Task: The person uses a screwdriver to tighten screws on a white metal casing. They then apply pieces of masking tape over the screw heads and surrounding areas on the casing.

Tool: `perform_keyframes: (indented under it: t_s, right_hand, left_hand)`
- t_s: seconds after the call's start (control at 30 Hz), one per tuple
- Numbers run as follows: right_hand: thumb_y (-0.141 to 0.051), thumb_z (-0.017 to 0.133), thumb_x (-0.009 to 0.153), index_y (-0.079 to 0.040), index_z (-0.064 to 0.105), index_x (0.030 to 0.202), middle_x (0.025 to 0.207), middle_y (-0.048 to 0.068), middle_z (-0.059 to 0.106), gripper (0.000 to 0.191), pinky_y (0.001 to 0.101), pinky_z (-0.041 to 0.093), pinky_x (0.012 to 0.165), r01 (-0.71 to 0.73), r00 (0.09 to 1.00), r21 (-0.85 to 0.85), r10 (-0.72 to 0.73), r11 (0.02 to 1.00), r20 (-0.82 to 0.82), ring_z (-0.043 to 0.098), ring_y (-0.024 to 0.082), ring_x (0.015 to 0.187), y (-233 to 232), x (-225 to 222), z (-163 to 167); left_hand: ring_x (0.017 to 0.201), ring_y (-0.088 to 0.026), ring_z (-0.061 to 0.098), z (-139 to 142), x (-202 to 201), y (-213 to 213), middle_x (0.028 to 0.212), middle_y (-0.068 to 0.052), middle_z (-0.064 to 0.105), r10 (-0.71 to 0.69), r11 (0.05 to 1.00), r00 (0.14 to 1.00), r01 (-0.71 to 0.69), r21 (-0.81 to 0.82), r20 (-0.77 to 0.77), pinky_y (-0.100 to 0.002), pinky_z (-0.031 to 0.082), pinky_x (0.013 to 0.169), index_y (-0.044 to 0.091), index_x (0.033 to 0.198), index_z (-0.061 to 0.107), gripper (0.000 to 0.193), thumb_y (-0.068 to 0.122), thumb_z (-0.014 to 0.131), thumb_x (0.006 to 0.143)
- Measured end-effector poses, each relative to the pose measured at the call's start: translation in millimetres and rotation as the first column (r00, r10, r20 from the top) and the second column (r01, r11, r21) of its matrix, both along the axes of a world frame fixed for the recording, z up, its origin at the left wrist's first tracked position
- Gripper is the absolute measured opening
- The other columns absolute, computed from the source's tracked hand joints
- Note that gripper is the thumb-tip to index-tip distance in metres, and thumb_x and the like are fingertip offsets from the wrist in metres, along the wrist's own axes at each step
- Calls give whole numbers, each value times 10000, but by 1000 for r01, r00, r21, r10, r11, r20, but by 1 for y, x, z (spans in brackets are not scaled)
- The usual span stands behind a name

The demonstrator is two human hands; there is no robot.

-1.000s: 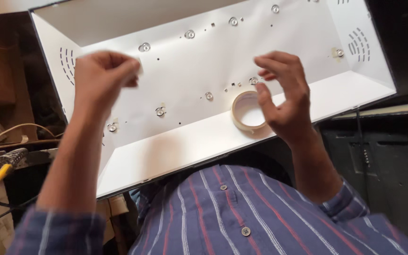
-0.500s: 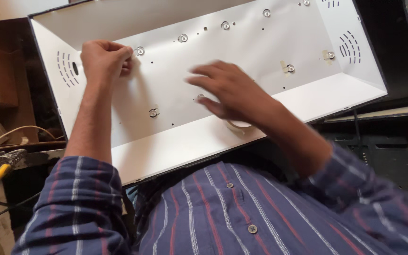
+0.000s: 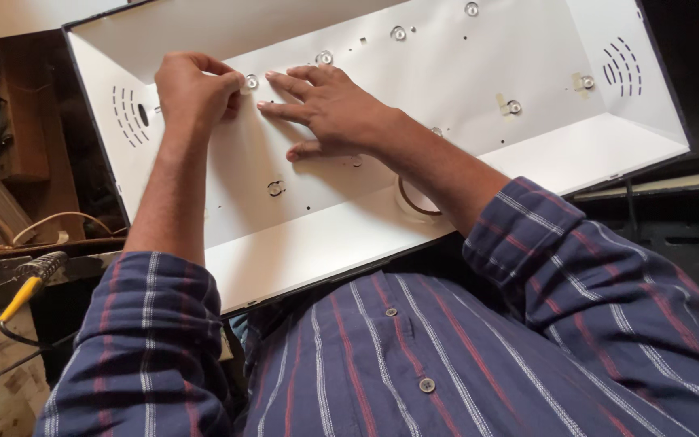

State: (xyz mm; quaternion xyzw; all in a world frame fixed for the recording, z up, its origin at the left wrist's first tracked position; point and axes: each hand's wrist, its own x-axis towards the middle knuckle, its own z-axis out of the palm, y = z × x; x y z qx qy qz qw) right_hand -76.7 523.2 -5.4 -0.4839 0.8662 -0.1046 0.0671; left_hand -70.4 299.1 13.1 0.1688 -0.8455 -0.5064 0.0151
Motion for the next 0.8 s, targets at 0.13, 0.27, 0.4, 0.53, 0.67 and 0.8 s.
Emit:
perform_keyframes:
  t_s: [0.13,0.27,0.4,0.53,0.67,0.8]
  right_hand:
    - [-648,686,881,-287,440,1546,1648,143,261,795,579,241,1183,7,1000,-6,-7,1000,10,264,371,1488,0,2,-1]
    - [-642,693,874,-288,446,1540,1641,140,271,793,575,238,1185,16,1000,-8,-16,1000,21,273,373,1478,1,3,1]
    - [-560,731,884,-230,486,1516,1625,167,338,754,520,317,1164,-16,1000,-37,16,999,8,367,393,1431,2,-1,8]
    - [-483,772,889,-159,554,1453,1555,221,416,686,501,379,1107,121,991,-21,-119,992,66,456,407,1361,21,-5,29]
    - [-367,784,986,-82,590,1450,1482,220,549,578,489,428,1122,219,974,-317,-223,923,26,526,404,1336,80,1,66]
    - [-286,776,1027,-56,586,1467,1472,217,575,532,457,473,1127,338,936,-359,-350,870,34,568,393,1348,136,32,90]
  left_hand:
    - [577,-138,744,-1,-5,1,726,-100,754,28,999,998,-27,-32,48,-262,636,527,-13,834,767,74,45,801,804]
    - [589,-146,752,-1,-8,1,745,-110,759,20,1000,997,-19,-14,78,-267,645,534,-17,841,761,74,38,807,822]
    - [596,-142,750,0,-7,3,756,-116,764,6,1000,997,-5,-12,71,-262,646,539,-21,846,761,92,45,823,831]
    - [581,-138,748,5,-3,5,756,-114,767,-3,999,997,5,-34,77,-259,643,550,-21,846,762,81,34,816,822]
    - [595,-146,747,11,-1,10,758,-116,768,4,990,993,13,-142,118,-268,631,587,-6,833,769,56,32,807,815]
    - [659,-172,748,9,-9,11,792,-100,758,49,949,976,20,-315,213,-299,617,622,62,798,784,85,22,833,741]
